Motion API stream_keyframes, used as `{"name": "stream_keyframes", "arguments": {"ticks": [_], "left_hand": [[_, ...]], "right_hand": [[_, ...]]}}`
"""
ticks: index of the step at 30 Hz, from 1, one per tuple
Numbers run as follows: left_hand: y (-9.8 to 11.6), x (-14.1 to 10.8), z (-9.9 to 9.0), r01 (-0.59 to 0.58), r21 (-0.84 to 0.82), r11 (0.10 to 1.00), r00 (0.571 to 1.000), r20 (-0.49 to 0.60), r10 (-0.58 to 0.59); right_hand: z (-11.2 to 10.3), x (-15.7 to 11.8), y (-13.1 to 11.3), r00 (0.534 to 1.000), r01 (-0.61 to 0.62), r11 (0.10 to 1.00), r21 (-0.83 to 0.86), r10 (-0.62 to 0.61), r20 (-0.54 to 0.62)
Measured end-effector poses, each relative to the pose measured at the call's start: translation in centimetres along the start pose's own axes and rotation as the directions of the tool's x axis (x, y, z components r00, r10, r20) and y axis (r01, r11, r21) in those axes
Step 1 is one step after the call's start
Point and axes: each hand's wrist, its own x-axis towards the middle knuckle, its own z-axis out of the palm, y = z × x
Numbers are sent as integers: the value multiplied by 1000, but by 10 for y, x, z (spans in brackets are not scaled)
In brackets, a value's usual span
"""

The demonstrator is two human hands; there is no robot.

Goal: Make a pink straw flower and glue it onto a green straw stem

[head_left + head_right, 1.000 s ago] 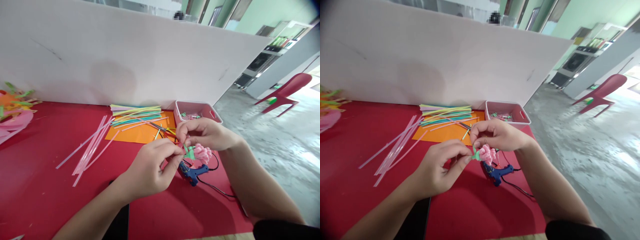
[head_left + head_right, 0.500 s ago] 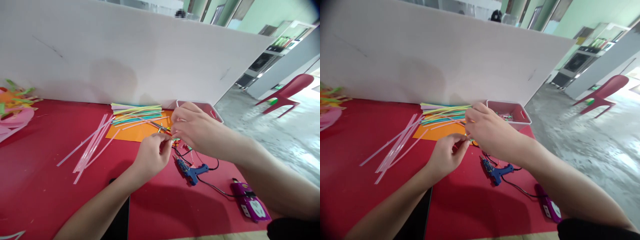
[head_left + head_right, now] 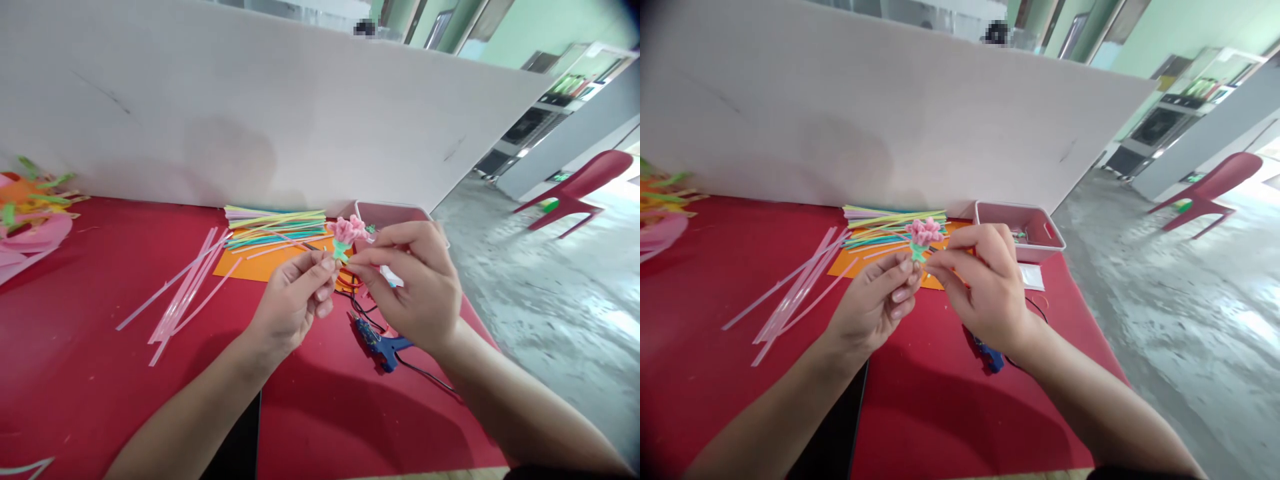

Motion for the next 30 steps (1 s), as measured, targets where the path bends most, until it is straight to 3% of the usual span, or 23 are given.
{"name": "stream_keyframes", "arguments": {"ticks": [2, 5, 8, 11, 14, 16, 20, 22, 24, 26, 27, 29, 30], "left_hand": [[0, -2, 1, 16, -20, 1000, 1000, 24, -15], [0, -2, 2, 44, 3, 999, 994, 98, -44], [1, -1, 1, 75, 97, 992, 981, 171, -91], [3, -3, -2, 72, 210, 975, 968, 220, -119], [8, -8, -5, 29, 328, 944, 943, 305, -135], [11, -14, -5, -12, 430, 903, 922, 353, -156], [11, -23, 1, -205, 668, 715, 899, 418, -133], [5, -24, 3, -327, 767, 553, 894, 440, -82], [-3, -23, 4, -412, 826, 384, 892, 452, -15], [-11, -20, 2, -459, 857, 234, 886, 460, 55], [-15, -18, 1, -468, 868, 167, 884, 459, 90], [-20, -16, -3, -465, 884, 42, 875, 453, 171], [-21, -15, -4, -461, 887, -19, 865, 454, 212]], "right_hand": [[6, -5, 1, 973, -232, 937, 263, 223, 64], [15, -13, 5, 873, -484, 670, 562, 408, 266], [19, -19, 8, 824, -558, 434, 707, 388, 413], [13, -16, 13, 812, -582, 343, 737, 286, 508], [-1, 0, 22, 786, -594, 392, 702, 96, 611], [-10, 13, 30, 708, -608, 443, 659, -72, 703], [-20, 38, 45, 398, -627, 580, 520, -336, 854], [-21, 48, 48, 254, -555, 706, 439, -358, 898], [-21, 57, 48, 167, -484, 795, 365, -325, 931], [-21, 63, 45, 127, -442, 847, 296, -268, 955], [-22, 65, 44, 131, -423, 868, 260, -225, 966], [-23, 66, 40, 210, -348, 920, 178, -108, 972], [-24, 66, 38, 290, -291, 945, 150, -62, 955]]}}
